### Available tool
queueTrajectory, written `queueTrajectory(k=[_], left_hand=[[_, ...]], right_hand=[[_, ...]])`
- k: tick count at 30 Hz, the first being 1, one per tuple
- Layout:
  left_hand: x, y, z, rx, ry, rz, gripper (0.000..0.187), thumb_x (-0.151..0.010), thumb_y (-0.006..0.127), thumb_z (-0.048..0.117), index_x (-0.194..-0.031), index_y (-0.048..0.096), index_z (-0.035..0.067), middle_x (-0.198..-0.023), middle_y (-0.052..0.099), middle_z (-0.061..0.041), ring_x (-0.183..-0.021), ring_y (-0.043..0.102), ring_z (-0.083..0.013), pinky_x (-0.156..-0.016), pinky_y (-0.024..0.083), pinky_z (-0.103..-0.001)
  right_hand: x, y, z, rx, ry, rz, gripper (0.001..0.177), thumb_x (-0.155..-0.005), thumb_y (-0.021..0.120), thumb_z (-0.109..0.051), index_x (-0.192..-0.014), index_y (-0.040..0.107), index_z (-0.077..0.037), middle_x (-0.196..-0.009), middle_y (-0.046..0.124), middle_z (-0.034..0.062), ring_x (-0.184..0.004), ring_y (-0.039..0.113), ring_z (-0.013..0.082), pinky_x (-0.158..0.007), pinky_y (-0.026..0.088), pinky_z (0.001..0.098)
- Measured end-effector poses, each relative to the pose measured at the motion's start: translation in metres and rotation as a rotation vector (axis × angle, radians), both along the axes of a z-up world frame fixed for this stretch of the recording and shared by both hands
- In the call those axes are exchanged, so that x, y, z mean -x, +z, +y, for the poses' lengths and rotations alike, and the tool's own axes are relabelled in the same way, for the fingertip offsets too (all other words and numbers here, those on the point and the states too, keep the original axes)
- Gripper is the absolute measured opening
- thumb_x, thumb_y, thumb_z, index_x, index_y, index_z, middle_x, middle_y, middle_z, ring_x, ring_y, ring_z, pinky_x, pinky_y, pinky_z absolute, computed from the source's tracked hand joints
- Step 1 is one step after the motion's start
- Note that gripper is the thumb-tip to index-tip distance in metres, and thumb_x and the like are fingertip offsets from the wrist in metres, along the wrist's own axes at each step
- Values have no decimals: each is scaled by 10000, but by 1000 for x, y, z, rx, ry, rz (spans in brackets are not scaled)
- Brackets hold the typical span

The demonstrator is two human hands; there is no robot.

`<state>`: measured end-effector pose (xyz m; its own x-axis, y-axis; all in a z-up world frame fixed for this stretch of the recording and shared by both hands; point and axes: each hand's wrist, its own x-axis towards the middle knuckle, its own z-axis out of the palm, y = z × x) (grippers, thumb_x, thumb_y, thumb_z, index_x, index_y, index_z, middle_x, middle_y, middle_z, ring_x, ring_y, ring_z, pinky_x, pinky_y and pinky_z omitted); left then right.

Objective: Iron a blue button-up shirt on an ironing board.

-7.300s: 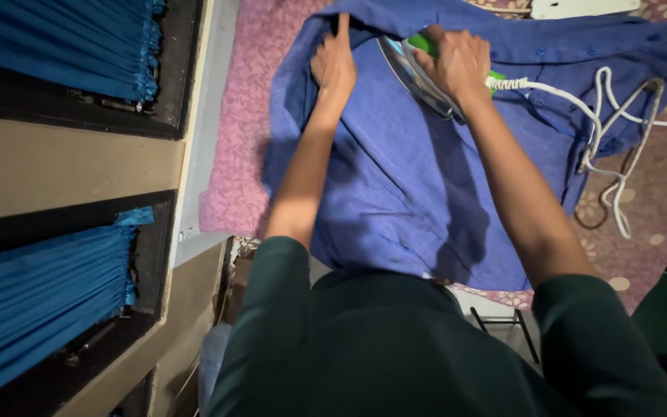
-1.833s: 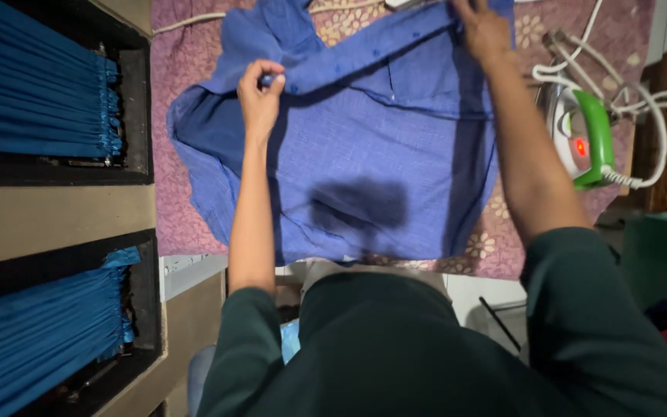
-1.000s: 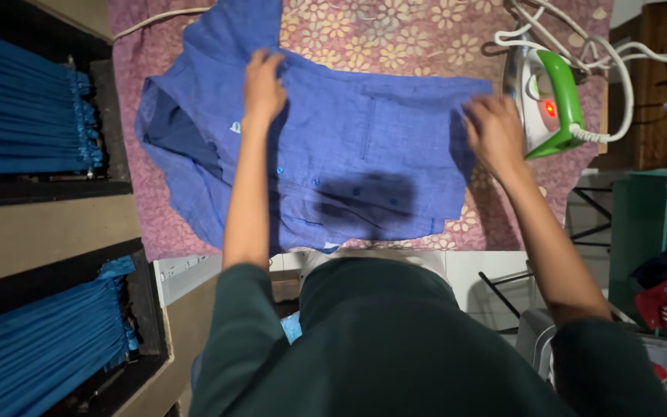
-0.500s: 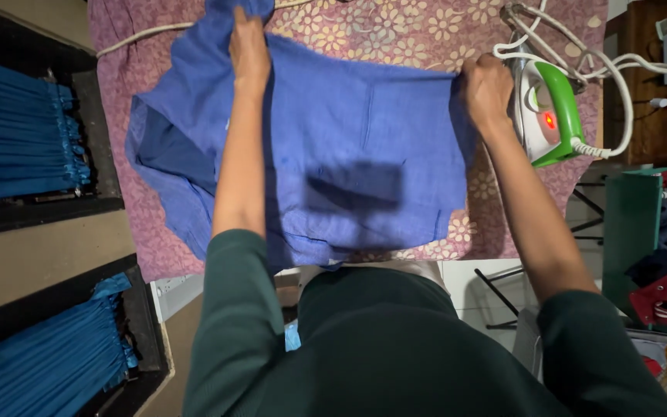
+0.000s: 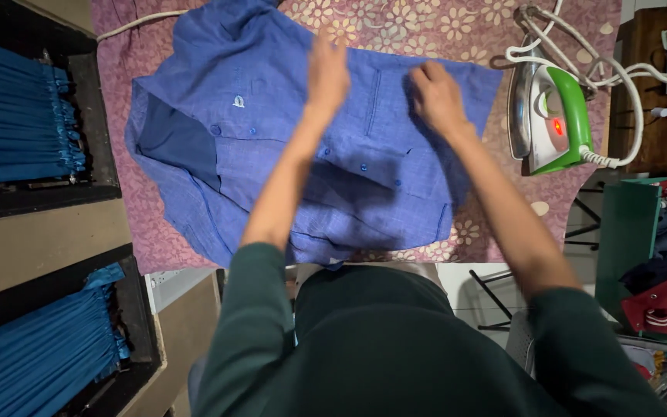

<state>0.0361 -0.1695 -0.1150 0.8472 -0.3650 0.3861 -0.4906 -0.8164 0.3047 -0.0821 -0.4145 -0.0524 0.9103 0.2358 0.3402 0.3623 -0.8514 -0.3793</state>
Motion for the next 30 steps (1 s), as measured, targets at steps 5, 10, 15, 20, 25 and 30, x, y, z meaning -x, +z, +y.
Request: queueTrajectory(k=[5, 10, 15, 20, 25, 30], left_hand=[[85, 26, -36, 14, -97, 337, 437, -969, 632, 110, -1396, 545, 81, -1534, 454, -179, -1439, 429, -378, -1196, 342, -562], [100, 43, -19, -13, -125, 408, 560, -930, 646, 139, -1469, 496, 166, -1630, 298, -160, -1507, 269, -354, -1178, 187, -671], [94, 22, -17, 69, -94, 417, 580, -925, 660, 131, -1481, 494, 136, -1620, 304, -210, -1514, 255, -377, -1203, 186, -645], [115, 39, 30, 327, 289, 81, 568, -893, 706, 121, -1423, 505, 92, -1546, 411, -198, -1496, 347, -387, -1267, 262, -584], [123, -26, 121, 761, 1217, 269, 919, -703, 890, 102, -1418, 318, 24, -1416, 343, -271, -1271, 369, -436, -1114, 269, -559], [61, -56, 182, 1521, 1040, 452, 571, -731, 805, 54, -1169, 448, -29, -978, 577, -142, -721, 567, -271, -511, 454, -376]], right_hand=[[-53, -28, 15, -223, -123, -1, 237, -898, 727, -34, -1124, 660, -10, -1025, 631, 238, -932, 622, 433, -770, 512, 500], [-87, -72, -42, -318, -348, -24, 116, -945, 659, -27, -1061, 653, -25, -982, 666, 195, -935, 644, 389, -834, 512, 484], [-57, -34, -60, -362, -352, -271, 86, -1034, 648, -28, -1081, 601, 26, -985, 626, 231, -938, 603, 409, -847, 482, 499], [48, -16, -17, -371, -211, -53, 81, -1050, 621, -58, -1107, 634, -3, -1086, 658, 193, -987, 622, 356, -874, 495, 452], [148, 53, 20, -315, 60, 247, 445, -890, 785, -231, -1236, 651, 15, -1175, 623, 241, -1117, 553, 417, -969, 458, 521], [183, 11, -1, -164, 33, 137, 456, -749, 671, -103, -1182, 631, 33, -1384, 562, 312, -1360, 463, 463, -1170, 313, 588]])
